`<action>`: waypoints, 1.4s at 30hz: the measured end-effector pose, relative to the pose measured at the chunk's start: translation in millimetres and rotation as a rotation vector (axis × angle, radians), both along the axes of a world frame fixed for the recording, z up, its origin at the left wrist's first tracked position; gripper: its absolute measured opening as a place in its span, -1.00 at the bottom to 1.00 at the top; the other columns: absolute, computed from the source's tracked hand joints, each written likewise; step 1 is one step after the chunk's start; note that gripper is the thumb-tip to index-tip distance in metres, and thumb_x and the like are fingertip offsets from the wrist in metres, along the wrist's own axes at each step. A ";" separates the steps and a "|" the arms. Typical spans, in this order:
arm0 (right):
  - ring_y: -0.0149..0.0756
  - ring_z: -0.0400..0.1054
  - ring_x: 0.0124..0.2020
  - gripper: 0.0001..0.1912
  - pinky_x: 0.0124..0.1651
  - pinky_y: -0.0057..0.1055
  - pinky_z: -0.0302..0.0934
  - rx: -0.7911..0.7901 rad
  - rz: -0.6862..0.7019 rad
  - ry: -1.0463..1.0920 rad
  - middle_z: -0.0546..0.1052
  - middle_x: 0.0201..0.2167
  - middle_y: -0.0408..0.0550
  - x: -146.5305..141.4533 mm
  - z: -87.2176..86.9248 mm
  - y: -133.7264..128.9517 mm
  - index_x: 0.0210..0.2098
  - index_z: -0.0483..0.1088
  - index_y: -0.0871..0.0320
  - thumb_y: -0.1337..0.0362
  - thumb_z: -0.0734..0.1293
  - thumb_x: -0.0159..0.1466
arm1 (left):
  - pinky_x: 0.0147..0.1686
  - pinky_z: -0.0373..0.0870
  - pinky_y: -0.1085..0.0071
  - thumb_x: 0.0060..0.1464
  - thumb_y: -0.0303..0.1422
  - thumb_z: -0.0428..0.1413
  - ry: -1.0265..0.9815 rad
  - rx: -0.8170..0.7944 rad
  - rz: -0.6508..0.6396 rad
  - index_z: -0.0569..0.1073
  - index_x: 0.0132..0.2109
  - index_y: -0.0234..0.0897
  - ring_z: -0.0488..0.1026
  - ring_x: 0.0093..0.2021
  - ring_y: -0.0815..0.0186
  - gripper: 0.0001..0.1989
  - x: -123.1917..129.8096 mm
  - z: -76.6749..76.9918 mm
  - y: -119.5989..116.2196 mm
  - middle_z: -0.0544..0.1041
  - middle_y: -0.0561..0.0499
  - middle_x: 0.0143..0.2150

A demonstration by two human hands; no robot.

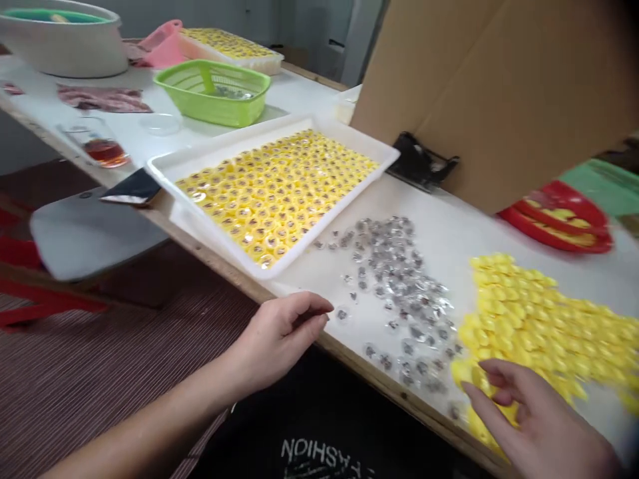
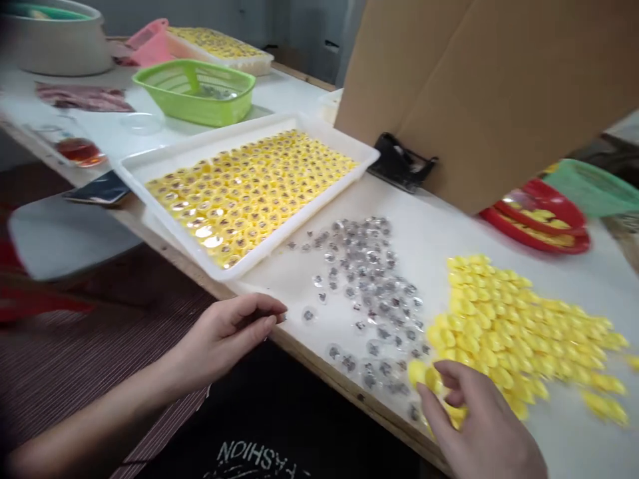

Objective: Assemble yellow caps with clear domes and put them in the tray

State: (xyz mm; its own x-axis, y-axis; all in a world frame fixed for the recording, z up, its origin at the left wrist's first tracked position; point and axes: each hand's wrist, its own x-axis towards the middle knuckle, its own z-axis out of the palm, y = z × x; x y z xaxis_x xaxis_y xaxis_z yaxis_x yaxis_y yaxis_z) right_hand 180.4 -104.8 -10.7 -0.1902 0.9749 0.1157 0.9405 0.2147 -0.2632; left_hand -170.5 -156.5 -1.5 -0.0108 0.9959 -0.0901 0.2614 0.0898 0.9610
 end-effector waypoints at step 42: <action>-0.49 0.34 -0.47 -0.79 -0.45 -0.51 0.19 -0.813 0.122 1.331 0.41 -0.43 -0.21 -117.6 12.8 91.3 -0.27 0.37 0.16 0.25 0.41 0.11 | -0.55 0.38 0.64 0.12 -0.40 0.11 -0.992 -0.390 -0.043 0.41 -0.13 -0.36 0.49 -0.50 0.42 -0.83 55.6 -28.9 107.7 0.52 -0.07 -0.37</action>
State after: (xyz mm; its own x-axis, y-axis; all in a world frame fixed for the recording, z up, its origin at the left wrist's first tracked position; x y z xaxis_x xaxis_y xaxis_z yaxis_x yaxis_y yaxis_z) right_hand 62.8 -13.5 2.1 -0.4628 0.8440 -0.2711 -0.0664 -0.3380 -0.9388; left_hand -114.9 -48.9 -30.4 0.2773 0.8940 -0.3519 -0.6119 0.4467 0.6527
